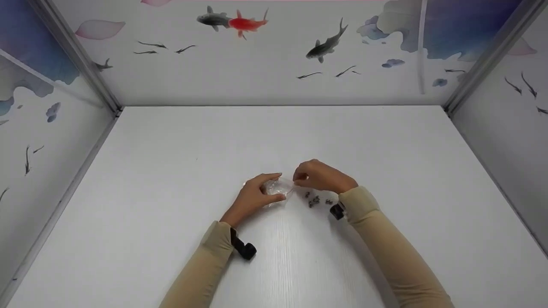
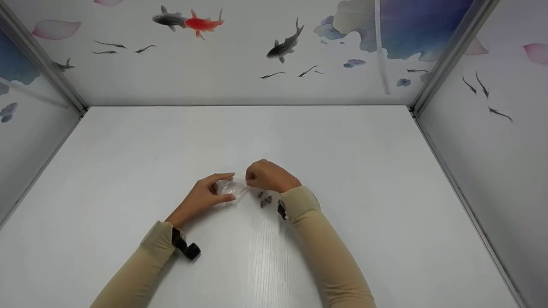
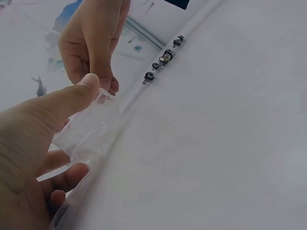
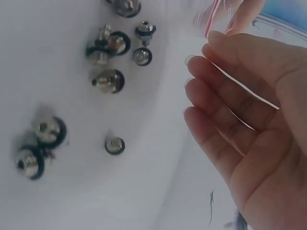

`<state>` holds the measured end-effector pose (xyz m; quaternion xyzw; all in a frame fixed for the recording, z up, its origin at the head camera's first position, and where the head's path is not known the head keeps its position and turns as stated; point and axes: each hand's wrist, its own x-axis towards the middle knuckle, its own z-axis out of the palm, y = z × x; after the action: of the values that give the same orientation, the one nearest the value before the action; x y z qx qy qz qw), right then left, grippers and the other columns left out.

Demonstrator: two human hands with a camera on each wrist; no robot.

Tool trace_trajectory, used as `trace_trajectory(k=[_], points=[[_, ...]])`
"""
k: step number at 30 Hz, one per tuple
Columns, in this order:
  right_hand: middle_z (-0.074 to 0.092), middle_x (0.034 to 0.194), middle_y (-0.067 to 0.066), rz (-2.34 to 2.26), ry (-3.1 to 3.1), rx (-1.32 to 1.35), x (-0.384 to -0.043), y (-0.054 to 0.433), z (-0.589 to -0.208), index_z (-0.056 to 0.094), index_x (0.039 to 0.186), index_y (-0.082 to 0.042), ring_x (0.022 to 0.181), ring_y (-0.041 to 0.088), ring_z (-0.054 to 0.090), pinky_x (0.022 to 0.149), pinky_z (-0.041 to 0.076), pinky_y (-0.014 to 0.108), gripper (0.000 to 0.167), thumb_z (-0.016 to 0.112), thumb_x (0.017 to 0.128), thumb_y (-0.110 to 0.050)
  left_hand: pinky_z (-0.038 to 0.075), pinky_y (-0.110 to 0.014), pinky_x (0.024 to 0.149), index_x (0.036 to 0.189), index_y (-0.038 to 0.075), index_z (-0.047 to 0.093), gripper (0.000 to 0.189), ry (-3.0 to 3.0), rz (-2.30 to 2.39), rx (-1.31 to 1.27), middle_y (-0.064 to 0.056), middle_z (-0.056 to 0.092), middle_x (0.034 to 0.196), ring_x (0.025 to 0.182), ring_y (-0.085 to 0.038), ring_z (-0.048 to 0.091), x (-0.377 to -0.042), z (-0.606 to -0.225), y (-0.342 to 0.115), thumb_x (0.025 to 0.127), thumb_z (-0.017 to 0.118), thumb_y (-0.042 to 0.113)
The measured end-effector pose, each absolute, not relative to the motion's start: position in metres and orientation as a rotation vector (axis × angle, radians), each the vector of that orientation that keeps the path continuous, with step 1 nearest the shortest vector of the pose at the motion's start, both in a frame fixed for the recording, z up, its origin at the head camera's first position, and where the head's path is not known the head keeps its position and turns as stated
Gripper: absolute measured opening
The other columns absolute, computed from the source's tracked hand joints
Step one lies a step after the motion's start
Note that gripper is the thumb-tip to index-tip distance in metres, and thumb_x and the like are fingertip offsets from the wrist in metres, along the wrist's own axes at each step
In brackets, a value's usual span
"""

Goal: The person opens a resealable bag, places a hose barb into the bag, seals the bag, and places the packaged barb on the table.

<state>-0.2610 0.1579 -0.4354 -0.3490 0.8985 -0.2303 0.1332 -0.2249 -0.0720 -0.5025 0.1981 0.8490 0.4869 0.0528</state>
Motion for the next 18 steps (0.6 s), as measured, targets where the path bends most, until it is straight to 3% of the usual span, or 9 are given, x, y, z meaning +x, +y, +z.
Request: trace_trajectory(k=[18], points=[[0.071, 0.103, 0.007, -0.532, 2.615, -0.927, -0.261, 0.198, -0.426, 0.074, 0.102, -0.005, 0.101, 0.024, 0.063, 0.091, 0.050, 0.041, 0.018, 0.069, 0.086, -0.001, 0.039, -0.025, 0.067, 0.134, 0.022, 0.058, 0.068, 2.605, 1.485, 0.592, 0.002, 0.064, 0.116, 0.072, -0.010, 0.046, -0.226, -0.505, -0.071, 0.073, 0.081, 0.041]])
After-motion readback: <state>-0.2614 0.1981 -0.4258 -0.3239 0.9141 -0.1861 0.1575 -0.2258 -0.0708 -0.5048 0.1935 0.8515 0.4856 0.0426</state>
